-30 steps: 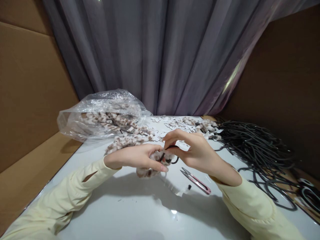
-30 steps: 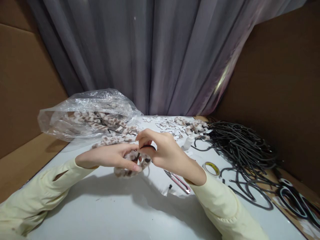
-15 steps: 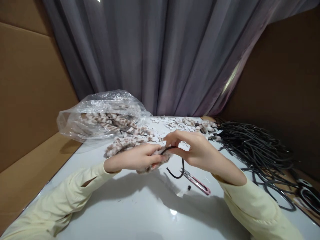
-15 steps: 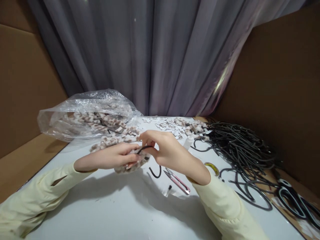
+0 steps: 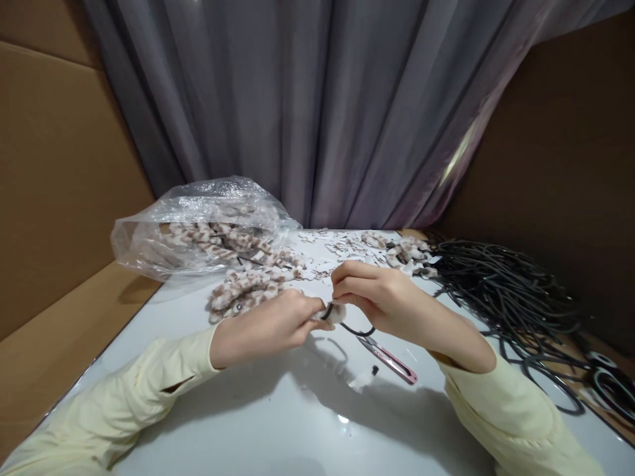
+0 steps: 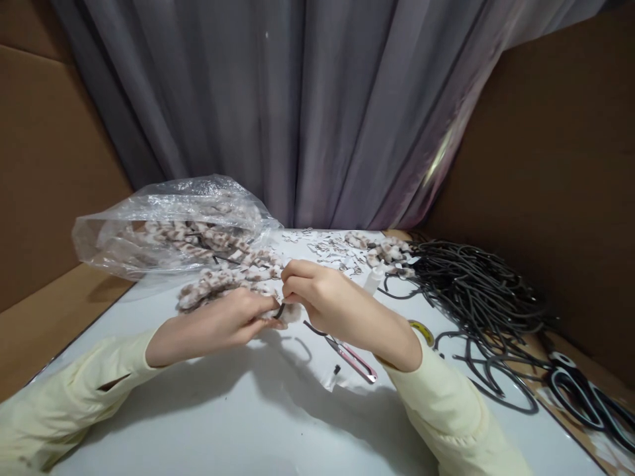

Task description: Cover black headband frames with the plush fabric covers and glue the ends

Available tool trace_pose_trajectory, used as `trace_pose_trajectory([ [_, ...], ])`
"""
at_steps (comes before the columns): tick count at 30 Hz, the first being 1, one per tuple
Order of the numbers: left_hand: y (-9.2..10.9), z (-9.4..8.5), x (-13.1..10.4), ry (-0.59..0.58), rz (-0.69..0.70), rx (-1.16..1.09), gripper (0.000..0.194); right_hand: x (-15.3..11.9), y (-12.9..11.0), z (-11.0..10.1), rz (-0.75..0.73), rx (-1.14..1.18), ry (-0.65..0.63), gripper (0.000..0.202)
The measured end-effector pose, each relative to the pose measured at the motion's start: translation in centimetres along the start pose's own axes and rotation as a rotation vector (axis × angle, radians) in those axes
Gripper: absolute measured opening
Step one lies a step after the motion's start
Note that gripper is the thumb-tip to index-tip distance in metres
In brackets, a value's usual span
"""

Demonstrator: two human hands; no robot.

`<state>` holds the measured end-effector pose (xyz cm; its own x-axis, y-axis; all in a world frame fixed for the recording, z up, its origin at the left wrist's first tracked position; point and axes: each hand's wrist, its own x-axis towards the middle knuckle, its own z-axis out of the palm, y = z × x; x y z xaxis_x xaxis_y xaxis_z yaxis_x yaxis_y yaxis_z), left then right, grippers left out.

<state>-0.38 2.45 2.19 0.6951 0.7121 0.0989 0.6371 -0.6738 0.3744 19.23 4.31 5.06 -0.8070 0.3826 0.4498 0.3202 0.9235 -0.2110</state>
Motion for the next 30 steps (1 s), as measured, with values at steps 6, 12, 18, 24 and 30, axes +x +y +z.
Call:
trace_pose_trajectory([
  [6, 0.5, 0.6, -0.5, 0.069, 0.201, 0.329, 0.019, 0.4, 1.3, 0.3, 0.001, 0.114, -0.052, 0.019],
  [12, 0.6, 1.1, -0.6, 0.280, 0.476, 0.737, 0.024, 0.5, 2.3, 0.2, 0.069, 0.262, -0.229, 0.014],
  [18, 0.4, 1.3, -0.4, 0.378, 0.565, 0.819, 0.020, 0.7, 3.6, 0.2, 0.155, 0.449, -0.332, 0.015],
  [24, 0.0, 1.5, 0.0, 0.417, 0.538, 0.780, 0.021, 0.6, 4.0, 0.1, 0.245, 0.545, -0.334, 0.018],
  [30, -0.2, 1.5, 0.2, 0.475, 0.572, 0.775, 0.022, 0.5, 4.3, 0.4, 0.273, 0.610, -0.329, 0.013],
])
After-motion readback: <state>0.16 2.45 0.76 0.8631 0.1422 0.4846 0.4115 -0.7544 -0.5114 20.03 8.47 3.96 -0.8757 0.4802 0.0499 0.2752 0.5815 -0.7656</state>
